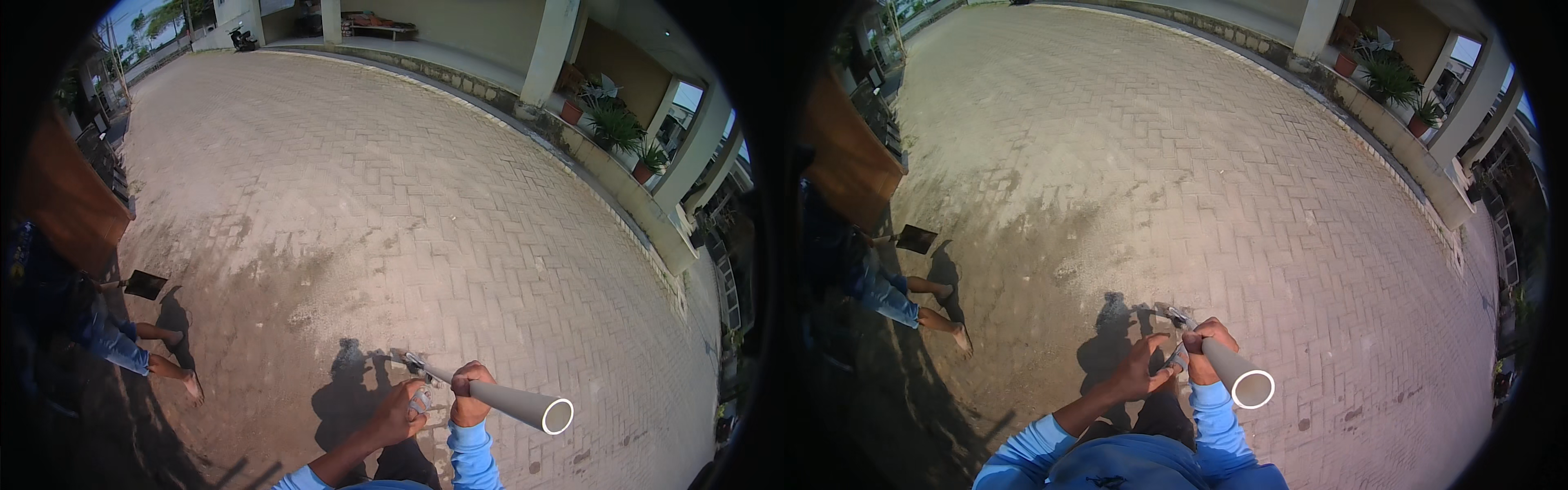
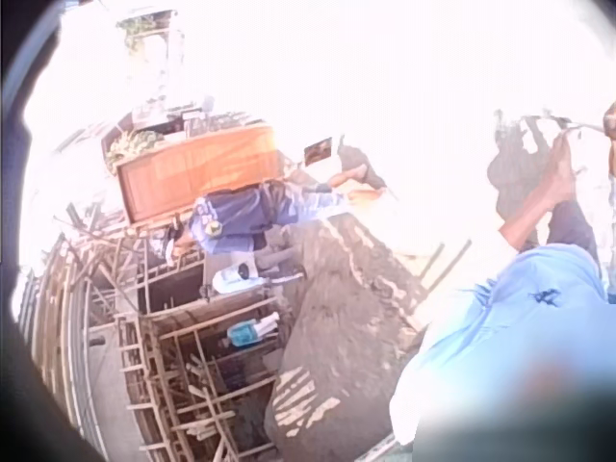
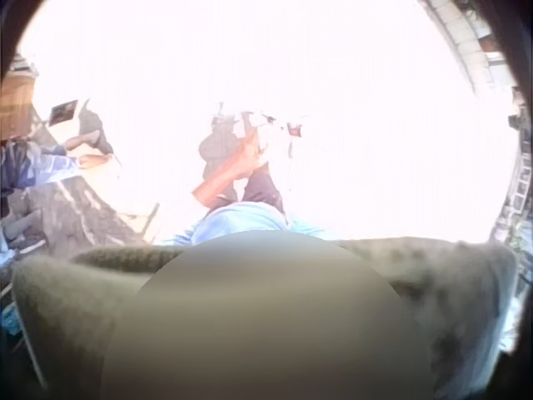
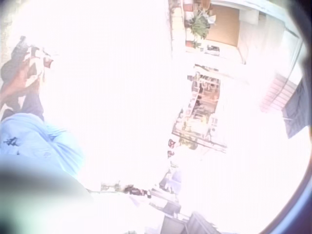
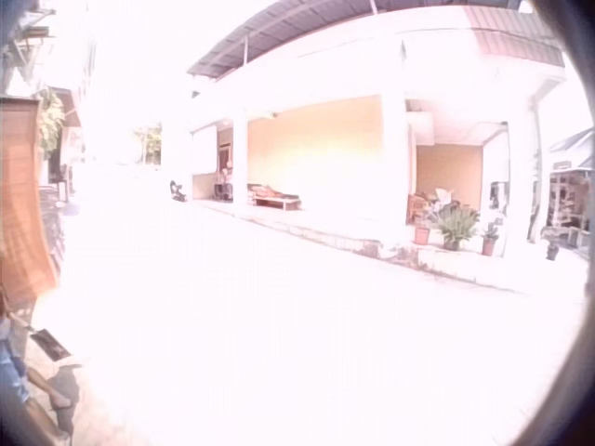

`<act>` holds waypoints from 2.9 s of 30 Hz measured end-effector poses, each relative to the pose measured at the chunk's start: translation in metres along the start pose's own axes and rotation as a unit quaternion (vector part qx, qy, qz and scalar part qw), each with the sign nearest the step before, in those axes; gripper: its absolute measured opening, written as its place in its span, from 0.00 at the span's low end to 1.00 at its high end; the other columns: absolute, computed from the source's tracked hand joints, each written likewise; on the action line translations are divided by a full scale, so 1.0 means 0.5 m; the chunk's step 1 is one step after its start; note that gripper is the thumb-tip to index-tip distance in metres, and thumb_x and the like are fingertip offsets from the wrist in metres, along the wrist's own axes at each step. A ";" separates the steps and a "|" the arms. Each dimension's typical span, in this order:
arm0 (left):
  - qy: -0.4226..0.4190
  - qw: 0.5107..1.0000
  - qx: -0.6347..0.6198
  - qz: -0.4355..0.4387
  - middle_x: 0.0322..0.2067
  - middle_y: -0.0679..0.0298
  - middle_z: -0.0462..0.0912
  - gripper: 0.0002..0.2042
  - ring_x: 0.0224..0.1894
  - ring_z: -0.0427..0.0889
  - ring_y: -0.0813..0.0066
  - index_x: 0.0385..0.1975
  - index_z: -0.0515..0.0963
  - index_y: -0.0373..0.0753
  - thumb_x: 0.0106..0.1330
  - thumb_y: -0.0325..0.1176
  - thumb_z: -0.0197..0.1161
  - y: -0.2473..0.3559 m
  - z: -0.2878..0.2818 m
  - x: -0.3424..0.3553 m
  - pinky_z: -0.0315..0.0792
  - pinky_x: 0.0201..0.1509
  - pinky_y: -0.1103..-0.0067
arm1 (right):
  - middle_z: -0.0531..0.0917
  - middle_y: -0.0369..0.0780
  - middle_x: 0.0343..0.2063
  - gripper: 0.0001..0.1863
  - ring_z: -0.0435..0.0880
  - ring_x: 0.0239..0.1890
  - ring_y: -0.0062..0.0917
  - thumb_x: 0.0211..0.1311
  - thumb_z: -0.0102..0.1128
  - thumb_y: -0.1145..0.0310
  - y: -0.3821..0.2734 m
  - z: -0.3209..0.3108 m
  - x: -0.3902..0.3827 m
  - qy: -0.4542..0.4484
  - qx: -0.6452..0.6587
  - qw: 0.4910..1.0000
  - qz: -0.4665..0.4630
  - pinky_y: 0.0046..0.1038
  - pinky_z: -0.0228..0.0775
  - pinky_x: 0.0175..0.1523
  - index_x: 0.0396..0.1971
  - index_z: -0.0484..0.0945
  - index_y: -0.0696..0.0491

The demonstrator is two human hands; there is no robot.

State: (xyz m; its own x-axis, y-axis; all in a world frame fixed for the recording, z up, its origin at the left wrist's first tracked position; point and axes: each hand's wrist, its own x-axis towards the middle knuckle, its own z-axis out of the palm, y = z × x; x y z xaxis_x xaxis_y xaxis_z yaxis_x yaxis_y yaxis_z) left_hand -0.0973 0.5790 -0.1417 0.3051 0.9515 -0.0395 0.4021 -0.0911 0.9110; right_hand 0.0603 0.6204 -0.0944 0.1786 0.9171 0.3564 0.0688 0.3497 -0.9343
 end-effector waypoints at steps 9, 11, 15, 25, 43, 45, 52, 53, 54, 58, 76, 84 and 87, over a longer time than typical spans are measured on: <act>0.005 0.986 0.002 0.164 0.32 0.61 0.80 0.10 0.39 0.79 0.54 0.33 0.76 0.41 0.52 0.25 0.69 -0.126 0.388 0.533 0.72 0.45 0.65 | 0.65 0.33 0.11 0.21 0.66 0.09 0.19 0.67 0.58 0.55 -0.151 -0.385 0.227 0.096 0.140 0.973 -0.158 0.23 0.62 0.16 0.22 0.66 0.53; 0.067 0.987 -0.006 0.148 0.31 0.59 0.78 0.12 0.39 0.78 0.54 0.30 0.74 0.41 0.49 0.23 0.70 -0.139 0.438 0.593 0.71 0.45 0.65 | 0.65 0.33 0.10 0.21 0.66 0.09 0.19 0.67 0.58 0.56 -0.184 -0.476 0.233 0.104 0.131 0.969 -0.182 0.23 0.62 0.16 0.21 0.66 0.53; 0.038 0.991 0.013 0.126 0.33 0.56 0.77 0.11 0.44 0.76 0.54 0.29 0.73 0.39 0.51 0.27 0.70 -0.231 0.495 0.691 0.71 0.48 0.65 | 0.64 0.33 0.10 0.20 0.65 0.08 0.19 0.67 0.59 0.57 -0.115 -0.511 0.199 0.173 0.095 0.974 -0.111 0.23 0.62 0.15 0.21 0.65 0.53; -0.032 0.976 0.209 -0.050 0.35 0.56 0.74 0.18 0.44 0.75 0.55 0.30 0.75 0.39 0.52 0.45 0.72 -0.461 0.378 0.312 0.70 0.50 0.62 | 0.63 0.34 0.07 0.21 0.63 0.05 0.19 0.67 0.60 0.60 0.056 -0.457 0.156 0.174 0.155 0.969 0.077 0.27 0.63 0.11 0.19 0.64 0.54; -0.015 0.996 0.089 -0.026 0.32 0.58 0.74 0.12 0.42 0.73 0.57 0.27 0.74 0.38 0.55 0.37 0.69 -0.372 0.466 0.393 0.67 0.54 0.65 | 0.63 0.31 0.11 0.18 0.60 0.09 0.15 0.71 0.50 0.55 0.029 -0.530 0.060 0.317 0.010 0.947 0.043 0.21 0.57 0.15 0.25 0.70 0.52; 0.024 0.992 0.115 -0.054 0.33 0.61 0.74 0.11 0.42 0.74 0.59 0.29 0.77 0.40 0.53 0.38 0.68 -0.446 0.428 0.267 0.67 0.52 0.65 | 0.59 0.31 0.11 0.19 0.57 0.07 0.14 0.70 0.55 0.57 0.069 -0.463 0.078 0.299 -0.003 0.950 0.086 0.19 0.54 0.11 0.24 0.64 0.54; 0.085 0.966 0.176 -0.171 0.28 0.59 0.75 0.10 0.39 0.76 0.54 0.26 0.76 0.42 0.51 0.37 0.70 -0.560 0.215 -0.093 0.68 0.45 0.59 | 0.59 0.31 0.09 0.16 0.58 0.06 0.15 0.70 0.55 0.63 0.093 -0.200 -0.062 0.105 0.125 0.969 0.184 0.23 0.58 0.10 0.23 0.64 0.52; 0.071 0.962 0.192 -0.182 0.29 0.59 0.76 0.10 0.39 0.76 0.54 0.27 0.77 0.42 0.51 0.37 0.70 -0.554 0.193 -0.123 0.68 0.46 0.58 | 0.59 0.31 0.09 0.17 0.58 0.06 0.16 0.70 0.55 0.62 0.080 -0.195 -0.083 0.081 0.126 0.970 0.194 0.23 0.58 0.10 0.23 0.64 0.51; 0.047 0.956 0.210 -0.198 0.30 0.59 0.77 0.10 0.40 0.77 0.54 0.27 0.77 0.42 0.51 0.37 0.70 -0.543 0.181 -0.145 0.67 0.47 0.58 | 0.59 0.31 0.09 0.18 0.59 0.06 0.16 0.70 0.54 0.59 0.063 -0.199 -0.105 0.107 0.153 0.969 0.160 0.23 0.59 0.11 0.22 0.63 0.52; 0.050 0.982 0.174 -0.059 0.32 0.57 0.78 0.10 0.42 0.77 0.54 0.27 0.78 0.43 0.50 0.37 0.70 -0.442 0.246 -0.149 0.68 0.52 0.60 | 0.59 0.31 0.11 0.23 0.61 0.07 0.17 0.71 0.50 0.50 -0.071 -0.333 -0.166 0.123 0.198 0.971 0.056 0.22 0.63 0.13 0.23 0.63 0.52; 0.051 0.963 0.204 -0.166 0.24 0.59 0.79 0.08 0.33 0.78 0.56 0.21 0.76 0.43 0.47 0.35 0.68 -0.595 0.205 -0.410 0.68 0.46 0.65 | 0.66 0.32 0.11 0.17 0.58 0.07 0.14 0.70 0.54 0.59 0.023 -0.178 -0.325 0.140 0.069 0.944 0.292 0.23 0.57 0.12 0.23 0.67 0.51; 0.033 0.988 0.116 -0.094 0.29 0.59 0.80 0.10 0.41 0.77 0.58 0.27 0.79 0.40 0.44 0.32 0.69 -0.394 0.322 -0.325 0.67 0.52 0.66 | 0.56 0.28 0.09 0.18 0.54 0.06 0.12 0.68 0.56 0.54 -0.164 -0.422 -0.314 0.351 0.051 0.909 0.217 0.18 0.49 0.10 0.22 0.68 0.49; -0.001 0.999 0.035 0.001 0.31 0.58 0.77 0.10 0.43 0.75 0.58 0.26 0.73 0.40 0.45 0.28 0.66 -0.300 0.451 -0.193 0.65 0.52 0.65 | 0.63 0.29 0.07 0.15 0.54 0.07 0.15 0.64 0.57 0.60 -0.302 -0.545 -0.331 0.361 0.061 0.916 0.163 0.23 0.51 0.12 0.17 0.74 0.45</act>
State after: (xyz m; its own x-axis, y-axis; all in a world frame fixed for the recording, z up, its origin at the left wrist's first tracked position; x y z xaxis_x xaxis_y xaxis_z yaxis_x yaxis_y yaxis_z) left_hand 0.0075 0.4346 -0.3673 0.3070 0.9509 -0.0380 0.4613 -0.1138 0.8799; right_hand 0.2877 0.3637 -0.0122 0.7766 0.6255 -0.0749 -0.2053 0.1390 -0.9688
